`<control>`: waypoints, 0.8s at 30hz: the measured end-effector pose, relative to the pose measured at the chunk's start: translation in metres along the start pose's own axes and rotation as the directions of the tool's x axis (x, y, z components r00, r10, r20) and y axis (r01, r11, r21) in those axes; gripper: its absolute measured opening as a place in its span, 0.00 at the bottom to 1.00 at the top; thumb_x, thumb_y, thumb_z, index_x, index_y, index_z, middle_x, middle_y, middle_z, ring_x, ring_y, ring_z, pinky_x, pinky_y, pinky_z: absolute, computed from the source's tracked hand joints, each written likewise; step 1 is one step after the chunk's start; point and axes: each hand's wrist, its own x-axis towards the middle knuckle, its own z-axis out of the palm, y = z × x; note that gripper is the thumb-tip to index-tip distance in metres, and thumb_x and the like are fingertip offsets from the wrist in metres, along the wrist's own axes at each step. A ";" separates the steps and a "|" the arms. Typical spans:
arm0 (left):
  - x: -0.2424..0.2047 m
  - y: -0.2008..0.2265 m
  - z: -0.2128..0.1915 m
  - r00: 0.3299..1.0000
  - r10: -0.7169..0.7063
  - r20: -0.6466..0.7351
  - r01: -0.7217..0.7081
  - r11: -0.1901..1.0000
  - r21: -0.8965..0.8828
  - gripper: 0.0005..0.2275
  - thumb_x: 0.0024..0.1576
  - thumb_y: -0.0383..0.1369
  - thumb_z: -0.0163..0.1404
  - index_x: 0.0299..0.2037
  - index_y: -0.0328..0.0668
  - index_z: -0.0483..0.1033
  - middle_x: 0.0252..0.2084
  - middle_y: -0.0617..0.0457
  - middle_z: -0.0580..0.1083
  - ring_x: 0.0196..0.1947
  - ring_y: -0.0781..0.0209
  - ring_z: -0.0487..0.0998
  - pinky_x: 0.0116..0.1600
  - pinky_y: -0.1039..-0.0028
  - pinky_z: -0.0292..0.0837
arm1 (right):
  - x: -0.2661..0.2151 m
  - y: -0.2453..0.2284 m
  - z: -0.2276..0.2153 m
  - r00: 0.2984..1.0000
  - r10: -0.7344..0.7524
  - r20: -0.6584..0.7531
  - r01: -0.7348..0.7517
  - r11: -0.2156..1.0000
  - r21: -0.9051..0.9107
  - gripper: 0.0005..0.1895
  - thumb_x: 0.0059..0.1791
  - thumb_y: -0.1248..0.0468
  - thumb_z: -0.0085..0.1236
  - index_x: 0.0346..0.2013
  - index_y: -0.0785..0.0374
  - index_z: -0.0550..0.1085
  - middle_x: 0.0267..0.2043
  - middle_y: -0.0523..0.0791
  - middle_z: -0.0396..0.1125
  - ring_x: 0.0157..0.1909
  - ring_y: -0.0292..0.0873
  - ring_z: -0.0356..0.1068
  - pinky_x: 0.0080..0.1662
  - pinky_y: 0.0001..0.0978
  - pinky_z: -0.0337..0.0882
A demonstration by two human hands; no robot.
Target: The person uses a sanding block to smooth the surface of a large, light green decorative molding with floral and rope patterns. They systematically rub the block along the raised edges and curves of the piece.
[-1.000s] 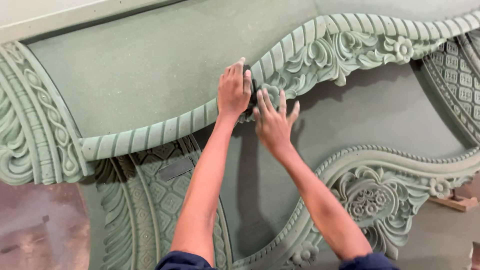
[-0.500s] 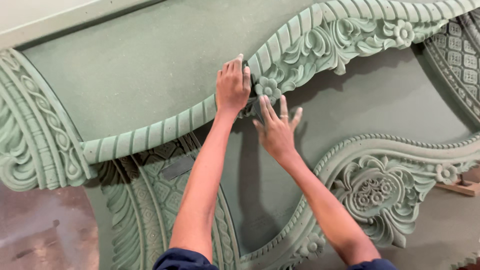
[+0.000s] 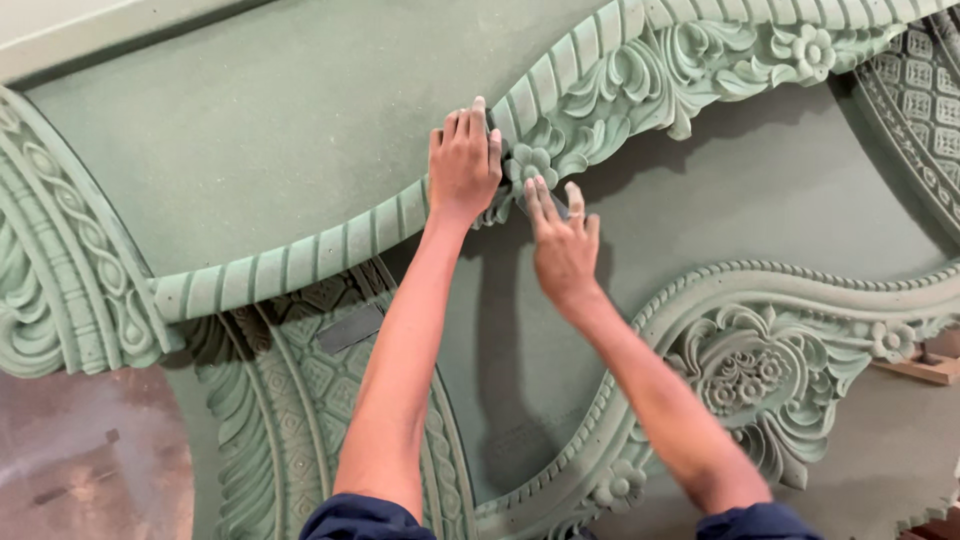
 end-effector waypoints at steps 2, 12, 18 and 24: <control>0.000 -0.001 -0.001 0.999 -0.002 0.034 0.002 1.000 -0.006 0.21 0.65 0.37 0.44 0.64 0.31 0.66 0.56 0.42 0.74 0.60 0.47 0.70 0.59 0.57 0.64 | -0.002 -0.005 0.001 0.999 0.007 0.033 -0.007 1.000 0.000 0.41 0.44 0.73 0.49 0.74 0.59 0.60 0.75 0.42 0.59 0.70 0.57 0.57 0.55 0.51 0.63; 0.003 -0.002 -0.001 0.999 0.019 0.043 -0.019 1.000 -0.002 0.23 0.64 0.39 0.44 0.65 0.29 0.65 0.57 0.40 0.73 0.61 0.46 0.69 0.60 0.55 0.62 | 0.000 -0.012 -0.008 0.991 0.091 0.096 -0.083 0.993 -0.082 0.42 0.41 0.73 0.51 0.73 0.59 0.61 0.78 0.41 0.54 0.67 0.60 0.58 0.53 0.51 0.64; -0.004 -0.002 -0.002 0.999 0.002 0.042 0.002 0.995 -0.098 0.23 0.64 0.39 0.44 0.65 0.28 0.65 0.57 0.40 0.74 0.62 0.42 0.69 0.62 0.53 0.63 | 0.007 -0.021 0.001 0.980 0.189 0.054 -0.180 0.973 -0.142 0.40 0.45 0.73 0.51 0.74 0.64 0.61 0.79 0.42 0.52 0.66 0.60 0.59 0.56 0.51 0.63; 0.011 -0.004 -0.013 1.000 0.016 0.017 -0.013 0.986 -0.166 0.23 0.63 0.40 0.45 0.64 0.30 0.65 0.57 0.38 0.74 0.60 0.42 0.70 0.60 0.53 0.65 | 0.031 -0.006 -0.001 0.995 0.079 0.068 -0.065 0.980 -0.189 0.41 0.41 0.73 0.52 0.71 0.61 0.63 0.78 0.41 0.52 0.67 0.59 0.55 0.56 0.52 0.62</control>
